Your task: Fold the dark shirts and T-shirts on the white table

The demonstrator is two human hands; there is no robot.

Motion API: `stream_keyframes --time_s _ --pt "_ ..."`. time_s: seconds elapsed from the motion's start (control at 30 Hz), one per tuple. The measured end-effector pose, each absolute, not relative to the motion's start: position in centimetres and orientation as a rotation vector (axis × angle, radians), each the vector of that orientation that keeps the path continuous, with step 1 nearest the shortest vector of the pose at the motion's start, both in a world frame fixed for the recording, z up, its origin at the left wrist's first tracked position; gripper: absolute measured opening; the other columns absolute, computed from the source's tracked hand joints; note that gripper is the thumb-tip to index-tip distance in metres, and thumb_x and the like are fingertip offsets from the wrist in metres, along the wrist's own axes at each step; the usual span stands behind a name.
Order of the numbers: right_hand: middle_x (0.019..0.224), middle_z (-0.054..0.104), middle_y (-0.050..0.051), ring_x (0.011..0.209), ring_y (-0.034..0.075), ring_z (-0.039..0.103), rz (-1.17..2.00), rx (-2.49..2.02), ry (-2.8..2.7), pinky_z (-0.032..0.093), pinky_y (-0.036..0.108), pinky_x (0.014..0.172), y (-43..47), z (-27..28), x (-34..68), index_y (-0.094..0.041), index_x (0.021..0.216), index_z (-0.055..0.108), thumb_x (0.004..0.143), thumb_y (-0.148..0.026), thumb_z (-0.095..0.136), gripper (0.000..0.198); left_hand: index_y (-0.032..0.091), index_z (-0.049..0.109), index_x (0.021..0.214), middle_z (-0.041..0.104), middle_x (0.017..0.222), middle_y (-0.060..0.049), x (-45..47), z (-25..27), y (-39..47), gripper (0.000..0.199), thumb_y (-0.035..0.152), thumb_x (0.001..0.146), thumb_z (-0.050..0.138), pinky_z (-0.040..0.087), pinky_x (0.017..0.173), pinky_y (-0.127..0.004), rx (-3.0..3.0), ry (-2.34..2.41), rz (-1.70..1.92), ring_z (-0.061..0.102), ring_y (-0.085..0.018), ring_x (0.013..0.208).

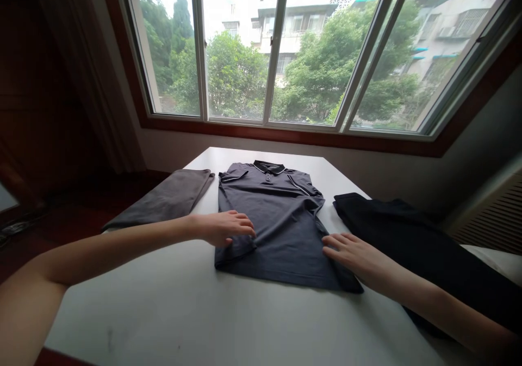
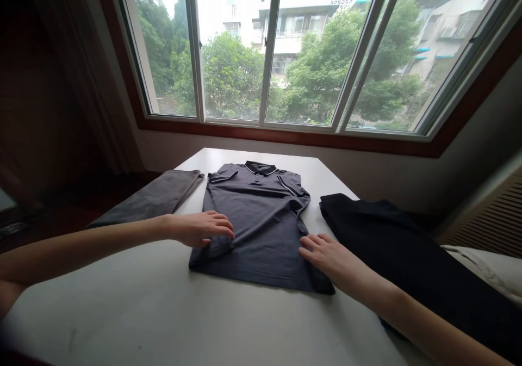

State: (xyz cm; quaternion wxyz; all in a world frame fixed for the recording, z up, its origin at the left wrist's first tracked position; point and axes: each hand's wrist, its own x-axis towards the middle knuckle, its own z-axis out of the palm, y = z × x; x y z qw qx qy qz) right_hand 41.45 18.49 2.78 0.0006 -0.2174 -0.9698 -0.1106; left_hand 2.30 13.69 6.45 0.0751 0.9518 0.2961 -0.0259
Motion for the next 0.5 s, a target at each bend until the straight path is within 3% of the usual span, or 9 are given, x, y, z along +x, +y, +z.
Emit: stream_keyframes --time_s 0.13,0.33,0.5 --pt "0.119 0.061 0.012 0.108 0.026 0.057 -0.208 -0.59 -3.087 0.043 0.041 0.095 17.7 2.8 40.1 -0.02 0.107 0.062 0.077 0.003 0.043 0.042 0.022 0.054 0.122 0.063 0.117 -0.006 3.7 5.6 14.6 0.057 0.0 0.07 0.061 0.037 0.101 -0.031 2.848 0.804 -0.1 0.056 -0.021 0.111" --pt "0.087 0.063 0.004 0.087 0.023 0.059 0.023 -0.786 -3.114 0.046 0.038 0.083 18.0 4.6 40.7 -0.021 0.075 0.054 0.058 0.005 0.049 0.031 0.023 0.064 0.09 0.069 0.095 0.0 2.5 8.2 14.7 0.026 0.005 0.072 0.061 0.042 0.083 -0.026 2.805 0.856 -0.115 0.06 -0.016 0.085" --pt "0.087 0.064 0.005 0.085 0.023 0.061 0.164 -1.011 -2.931 0.05 0.036 0.078 18.2 6.4 45.2 -0.024 0.078 0.056 0.059 0.0 0.049 0.031 0.021 0.068 0.086 0.068 0.087 0.001 -2.6 12.6 11.0 0.026 0.005 0.068 0.058 0.042 0.067 -0.022 2.53 1.242 -0.26 0.057 -0.014 0.075"
